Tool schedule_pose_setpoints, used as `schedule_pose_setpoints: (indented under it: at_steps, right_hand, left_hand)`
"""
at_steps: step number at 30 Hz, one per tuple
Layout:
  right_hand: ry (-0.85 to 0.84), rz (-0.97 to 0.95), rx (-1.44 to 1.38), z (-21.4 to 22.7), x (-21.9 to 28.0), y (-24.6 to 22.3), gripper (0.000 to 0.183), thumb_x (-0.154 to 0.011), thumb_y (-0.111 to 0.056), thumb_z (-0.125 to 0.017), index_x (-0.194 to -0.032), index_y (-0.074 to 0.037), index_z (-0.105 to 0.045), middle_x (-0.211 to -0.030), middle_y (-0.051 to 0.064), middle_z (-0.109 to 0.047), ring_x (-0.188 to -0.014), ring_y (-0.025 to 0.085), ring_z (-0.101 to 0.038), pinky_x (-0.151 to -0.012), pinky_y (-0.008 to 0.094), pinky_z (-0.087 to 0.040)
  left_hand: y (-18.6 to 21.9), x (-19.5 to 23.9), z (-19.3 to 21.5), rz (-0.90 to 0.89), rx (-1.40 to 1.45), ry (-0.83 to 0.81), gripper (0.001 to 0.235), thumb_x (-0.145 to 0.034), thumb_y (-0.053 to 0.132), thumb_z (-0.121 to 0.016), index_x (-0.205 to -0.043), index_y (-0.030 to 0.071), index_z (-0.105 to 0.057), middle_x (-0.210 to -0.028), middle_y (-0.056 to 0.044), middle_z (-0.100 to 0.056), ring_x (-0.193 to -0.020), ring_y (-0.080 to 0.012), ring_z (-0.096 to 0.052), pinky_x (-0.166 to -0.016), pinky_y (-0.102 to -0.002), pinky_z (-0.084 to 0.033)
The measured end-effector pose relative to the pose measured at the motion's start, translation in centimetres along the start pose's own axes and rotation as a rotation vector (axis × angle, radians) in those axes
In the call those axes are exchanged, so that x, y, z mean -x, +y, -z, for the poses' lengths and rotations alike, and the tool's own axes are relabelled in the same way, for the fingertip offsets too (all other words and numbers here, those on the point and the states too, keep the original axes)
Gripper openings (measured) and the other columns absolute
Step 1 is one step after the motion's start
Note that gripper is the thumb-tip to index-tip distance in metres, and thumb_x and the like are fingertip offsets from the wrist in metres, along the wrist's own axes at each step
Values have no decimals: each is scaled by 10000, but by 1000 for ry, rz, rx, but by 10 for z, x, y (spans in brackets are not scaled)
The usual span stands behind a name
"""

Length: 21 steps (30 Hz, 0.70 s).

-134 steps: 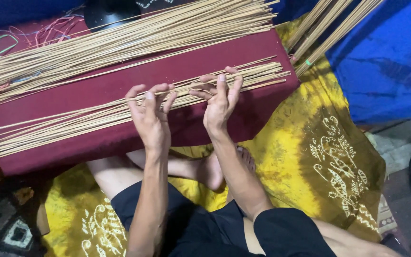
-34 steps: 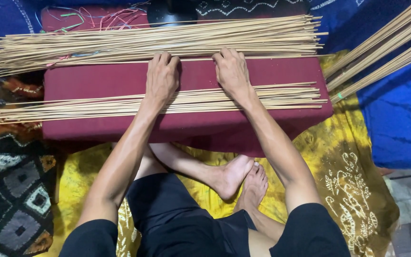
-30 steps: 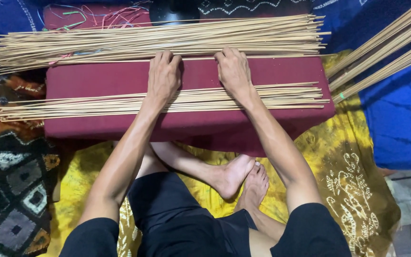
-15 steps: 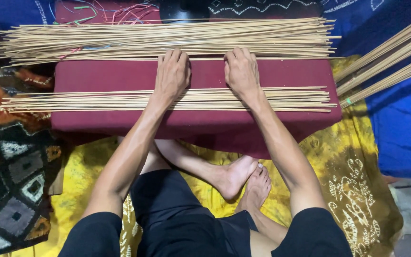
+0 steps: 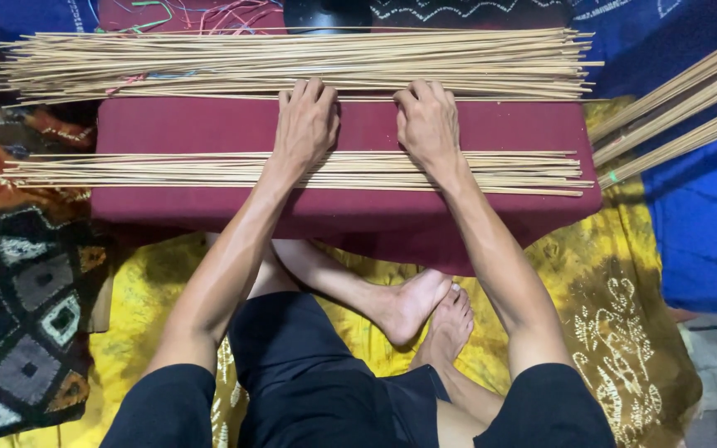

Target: The person sits on the floor and repeatedly picks up individual bamboo sticks from a pile on a low table, inspects them, and places them back. The person handles the sticks one at a time, occasionally adjusting the pile.

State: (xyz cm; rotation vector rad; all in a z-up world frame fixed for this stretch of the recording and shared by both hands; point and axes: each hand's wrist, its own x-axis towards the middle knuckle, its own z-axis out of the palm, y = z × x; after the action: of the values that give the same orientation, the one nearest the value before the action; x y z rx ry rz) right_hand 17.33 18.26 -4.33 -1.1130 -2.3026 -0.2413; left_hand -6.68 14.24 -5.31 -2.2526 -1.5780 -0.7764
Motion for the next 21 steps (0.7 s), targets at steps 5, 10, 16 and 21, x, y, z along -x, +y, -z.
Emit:
schedule_pose_setpoints:
  at_steps: [5, 10, 16, 21]
  right_hand:
    - [-3, -3, -15, 0, 1, 0, 123, -875, -74, -698, -986, -82, -749, -964, 74, -682, -878, 282, -572, -724, 443, -486]
    - [-5, -10, -20, 4, 1, -4, 119, -900, -137, -703, -1001, -93, -749, -971, 73, -690, -880, 292, -583, -737, 452, -485]
    - [-14, -14, -39, 7, 0, -6, 180, -897, -129, -657, -1047, -81, -745, -1008, 76, -684, -926, 293, -580, -760, 451, -467]
    - [-27, -33, -50, 7, 0, -6, 62, -910, -127, -646, -952, -100, -681, -948, 74, -643, -896, 291, -553, -751, 448, -403]
  left_hand:
    - [3, 0, 3, 14, 20, -2, 44, -970, 131, -531, -969, 87, -535, -963, -116, -558, -841, -290, -485, -718, -445, -359]
    - [3, 0, 3, 18, 55, -15, 85, -997, 110, -508, -1004, 75, -585, -994, -120, -578, -882, -289, -506, -742, -460, -373]
    - [3, 0, 4, 16, 27, -32, 101, -977, 144, -556, -1037, 73, -592, -1051, -145, -569, -898, -306, -517, -730, -480, -394]
    - [2, 0, 2, 16, 43, -36, 62, -993, 144, -568, -987, 82, -573, -1033, -135, -562, -874, -298, -511, -718, -463, -380]
